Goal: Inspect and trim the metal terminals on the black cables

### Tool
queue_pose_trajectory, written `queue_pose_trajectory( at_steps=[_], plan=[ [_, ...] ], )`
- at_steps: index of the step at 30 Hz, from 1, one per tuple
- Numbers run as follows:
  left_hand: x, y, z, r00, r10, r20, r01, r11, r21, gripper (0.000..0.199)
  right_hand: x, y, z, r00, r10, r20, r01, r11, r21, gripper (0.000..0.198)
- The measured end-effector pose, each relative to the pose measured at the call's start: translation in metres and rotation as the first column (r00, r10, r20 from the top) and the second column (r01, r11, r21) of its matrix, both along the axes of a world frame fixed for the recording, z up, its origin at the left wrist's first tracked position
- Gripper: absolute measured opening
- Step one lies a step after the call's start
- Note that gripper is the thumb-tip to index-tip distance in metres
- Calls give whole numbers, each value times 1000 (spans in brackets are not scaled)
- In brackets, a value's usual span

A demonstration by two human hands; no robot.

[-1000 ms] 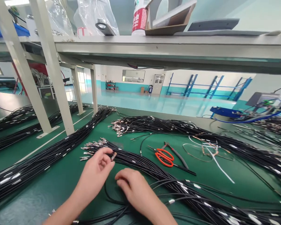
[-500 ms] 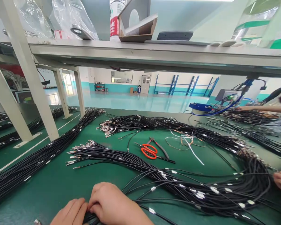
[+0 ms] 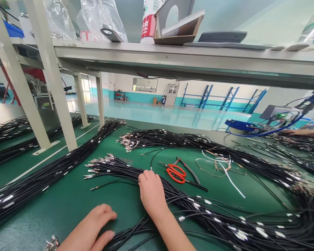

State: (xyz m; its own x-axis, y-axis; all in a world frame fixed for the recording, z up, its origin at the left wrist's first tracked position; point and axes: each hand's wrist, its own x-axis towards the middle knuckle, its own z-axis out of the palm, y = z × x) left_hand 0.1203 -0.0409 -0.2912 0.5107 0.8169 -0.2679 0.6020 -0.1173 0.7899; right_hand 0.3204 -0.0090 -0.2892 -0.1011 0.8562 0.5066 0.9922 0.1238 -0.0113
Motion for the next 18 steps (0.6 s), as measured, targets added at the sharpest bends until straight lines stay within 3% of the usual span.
queue_pose_trajectory(
  at_steps=[2,4,5,6,8,10,11,12,14,16,18],
  plan=[
    [10,13,27,949,183,255,-116,959,-259,39,0,-5,6,994,48,-97,-42,997,62,12],
    [22,27,43,717,509,476,-120,763,-635,53,1,-9,11,982,98,-158,-77,988,136,14],
    [29,34,46,572,641,512,-120,683,-720,52,1,-10,12,978,116,-175,-87,983,165,14],
    [34,41,48,436,720,541,-126,644,-755,49,2,-11,12,973,128,-190,-94,979,179,13],
    [42,55,50,229,771,594,-203,634,-746,40,0,-13,13,965,145,-220,-115,983,145,13],
    [46,65,51,132,748,651,-293,657,-695,36,-3,-15,15,958,147,-245,-147,989,20,13],
    [46,68,51,141,720,680,-334,681,-652,37,-5,-17,17,955,153,-256,-175,982,-66,12],
    [46,69,50,199,675,710,-366,724,-585,40,-7,-20,20,949,160,-271,-206,967,-150,10],
    [46,67,47,445,542,713,-343,838,-423,49,-11,-25,27,928,157,-339,-254,930,-265,4],
    [48,61,41,716,354,602,-177,926,-335,57,-13,-28,34,865,134,-483,-285,924,-255,7],
    [51,53,36,859,193,475,-29,944,-330,59,-12,-29,40,749,105,-654,-280,945,-168,17]
  ],
)
